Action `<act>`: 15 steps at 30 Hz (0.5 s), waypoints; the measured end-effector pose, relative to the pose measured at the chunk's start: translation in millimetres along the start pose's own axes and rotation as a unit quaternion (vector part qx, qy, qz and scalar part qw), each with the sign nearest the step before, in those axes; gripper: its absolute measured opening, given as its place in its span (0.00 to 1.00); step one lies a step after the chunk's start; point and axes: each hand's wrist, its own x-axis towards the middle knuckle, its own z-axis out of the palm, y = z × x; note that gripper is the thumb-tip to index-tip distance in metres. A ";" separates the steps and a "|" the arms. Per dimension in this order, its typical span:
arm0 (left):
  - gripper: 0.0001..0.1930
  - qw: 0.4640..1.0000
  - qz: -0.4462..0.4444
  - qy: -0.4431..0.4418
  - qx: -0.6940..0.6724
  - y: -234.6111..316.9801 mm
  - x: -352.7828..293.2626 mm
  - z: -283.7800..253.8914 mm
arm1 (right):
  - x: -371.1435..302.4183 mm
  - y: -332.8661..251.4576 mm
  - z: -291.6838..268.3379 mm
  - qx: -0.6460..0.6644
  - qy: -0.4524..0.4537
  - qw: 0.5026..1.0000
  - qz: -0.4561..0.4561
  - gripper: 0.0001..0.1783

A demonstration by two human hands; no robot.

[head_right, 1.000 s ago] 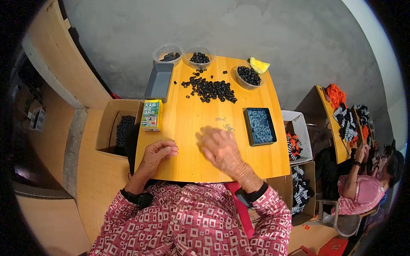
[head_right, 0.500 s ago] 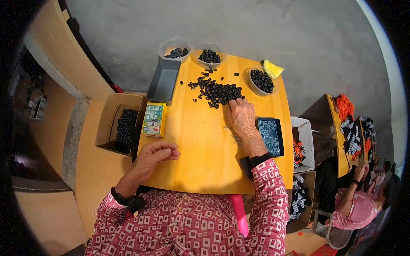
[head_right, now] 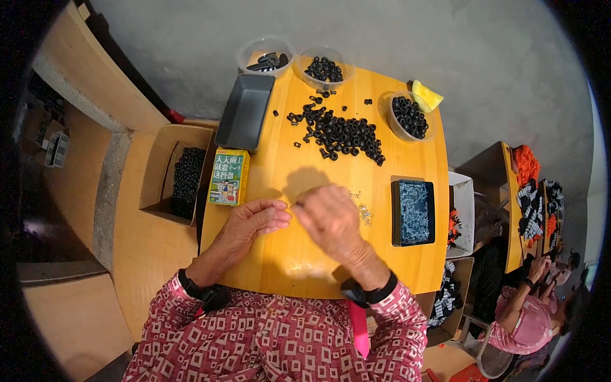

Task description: The person assembles small components by inserting metal pins into black plastic pieces by hand.

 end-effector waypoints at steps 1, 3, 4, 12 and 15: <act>0.15 1.000 0.000 0.009 -0.024 -0.3 1.3 2.0 | -1.3 -9.5 3.1 -0.001 -0.001 1.000 0.004 0.10; 0.14 0.999 -0.017 0.017 -0.036 -5.6 2.1 0.4 | -4.2 -22.4 8.0 -0.001 -0.020 1.000 -0.014 0.11; 0.14 0.998 -0.029 0.025 -0.047 -8.5 3.2 -1.1 | -9.5 -20.9 12.7 0.016 -0.032 0.999 -0.004 0.12; 0.11 0.998 -0.024 0.013 -0.063 -19.6 4.9 -6.4 | -14.7 -20.0 12.6 0.142 -0.047 0.985 0.088 0.12; 0.10 0.998 -0.011 0.017 -0.063 -19.4 5.4 -5.2 | -13.8 -18.2 14.3 0.151 -0.039 0.984 0.090 0.11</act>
